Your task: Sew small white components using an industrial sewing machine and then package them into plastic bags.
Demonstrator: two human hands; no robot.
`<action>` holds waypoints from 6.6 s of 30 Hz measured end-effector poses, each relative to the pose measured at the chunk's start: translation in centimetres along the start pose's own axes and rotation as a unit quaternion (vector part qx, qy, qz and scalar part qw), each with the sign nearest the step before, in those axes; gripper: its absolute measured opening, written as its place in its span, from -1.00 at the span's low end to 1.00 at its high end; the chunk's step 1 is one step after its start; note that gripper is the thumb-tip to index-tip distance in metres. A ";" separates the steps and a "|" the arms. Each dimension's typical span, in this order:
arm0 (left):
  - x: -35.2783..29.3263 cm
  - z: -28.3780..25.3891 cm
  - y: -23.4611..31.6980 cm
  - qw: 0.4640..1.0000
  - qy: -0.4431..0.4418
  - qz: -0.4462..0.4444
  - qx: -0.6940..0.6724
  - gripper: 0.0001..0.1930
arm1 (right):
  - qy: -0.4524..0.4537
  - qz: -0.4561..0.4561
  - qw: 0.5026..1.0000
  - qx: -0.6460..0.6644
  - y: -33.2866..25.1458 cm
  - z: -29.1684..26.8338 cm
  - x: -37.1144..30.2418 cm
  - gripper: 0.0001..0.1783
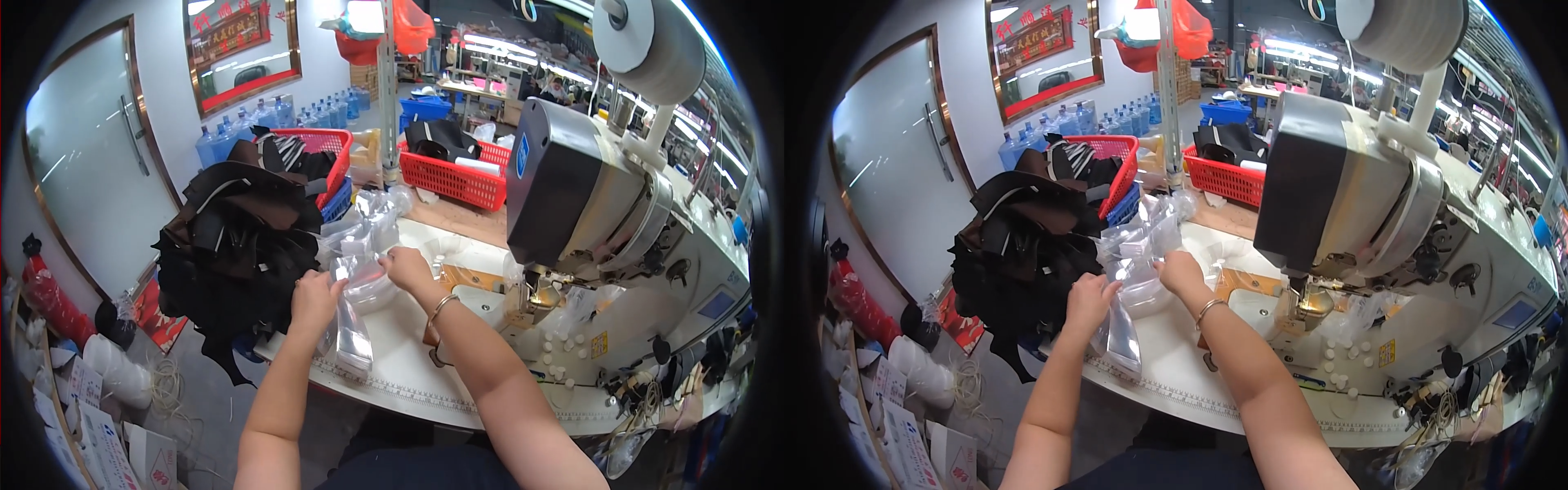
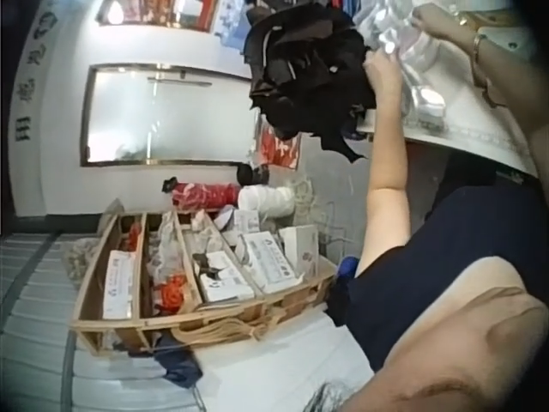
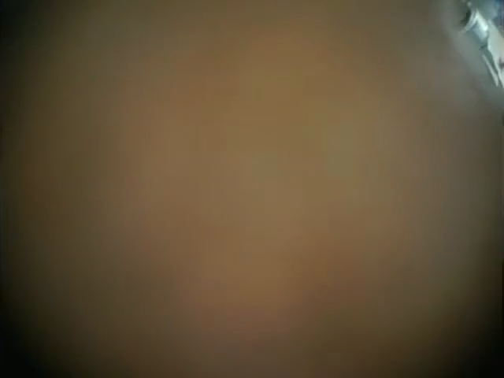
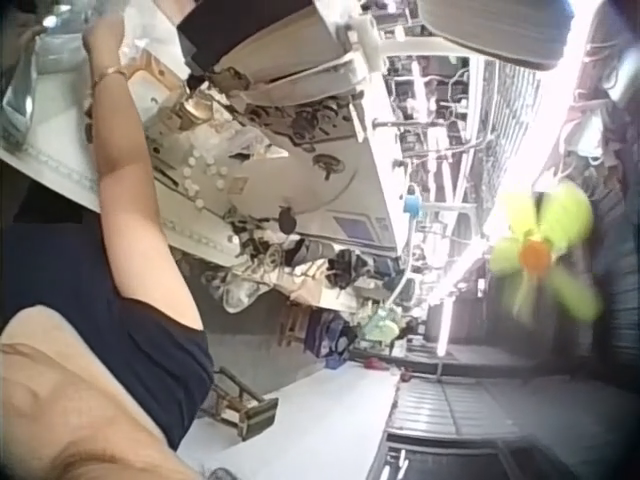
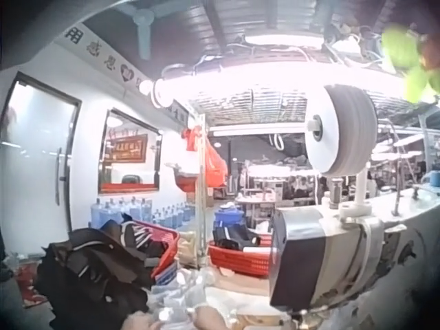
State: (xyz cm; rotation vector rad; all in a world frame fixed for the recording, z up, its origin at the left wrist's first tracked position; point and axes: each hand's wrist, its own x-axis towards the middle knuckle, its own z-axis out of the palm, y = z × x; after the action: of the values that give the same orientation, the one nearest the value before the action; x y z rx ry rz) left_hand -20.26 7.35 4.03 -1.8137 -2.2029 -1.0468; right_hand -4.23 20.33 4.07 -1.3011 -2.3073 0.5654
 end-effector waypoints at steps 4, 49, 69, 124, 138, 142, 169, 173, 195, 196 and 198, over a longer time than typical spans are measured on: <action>-0.5 0.0 -0.2 0.999 0.031 0.011 0.003 -0.68 | 0.077 -0.056 0.992 -0.087 -1.1 0.9 -1.2 -0.70; 0.9 -1.4 -2.4 0.839 -0.123 0.000 -0.530 -0.16 | -0.100 -0.189 0.932 0.292 -5.5 0.1 -1.7 -0.80; -7.4 -2.7 11.9 0.772 -0.374 -0.018 -0.515 -0.54 | 0.284 -0.166 0.889 0.320 -1.0 -7.8 -19.5 -0.87; 6.4 0.5 7.9 0.758 -0.316 -0.124 -0.558 -0.21 | 0.258 -0.049 0.874 0.410 -0.3 -5.3 -4.5 -0.47; -1.5 -0.7 8.3 0.611 -0.373 -0.211 -0.666 -0.31 | 0.290 -0.026 0.895 0.338 -2.3 -5.0 -11.1 -0.80; -2.6 -0.7 9.0 0.590 -0.255 -0.242 -0.726 -0.23 | 0.371 -0.101 0.885 0.261 -1.1 -3.8 -11.5 -0.84; -3.8 -1.1 8.0 0.441 -0.420 -0.242 -0.755 0.19 | 0.060 -0.009 0.899 0.433 -3.1 -6.6 -12.1 -0.75; -3.7 -1.1 8.0 0.438 -0.429 -0.230 -0.756 0.21 | 0.066 -0.017 0.902 0.427 -3.0 -6.6 -12.3 -0.76; 2.3 2.2 10.0 0.595 -0.274 -0.245 -0.714 -0.63 | -0.016 0.078 0.919 0.386 2.4 -5.8 -15.1 -0.72; 4.2 3.1 10.8 0.627 -0.260 -0.242 -0.694 -0.62 | 0.044 0.085 0.915 0.391 2.9 -5.7 -14.7 -0.66; 8.2 6.5 10.9 0.678 -0.265 -0.227 -0.647 -0.59 | 0.168 0.059 0.938 0.298 3.0 -5.1 -13.6 -0.65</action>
State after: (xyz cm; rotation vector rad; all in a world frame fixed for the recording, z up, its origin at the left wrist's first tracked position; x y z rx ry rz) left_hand -10.63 18.35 7.80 -2.0801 -2.3828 -3.1749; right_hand 7.05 10.68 4.38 -1.1267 -1.6067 0.9137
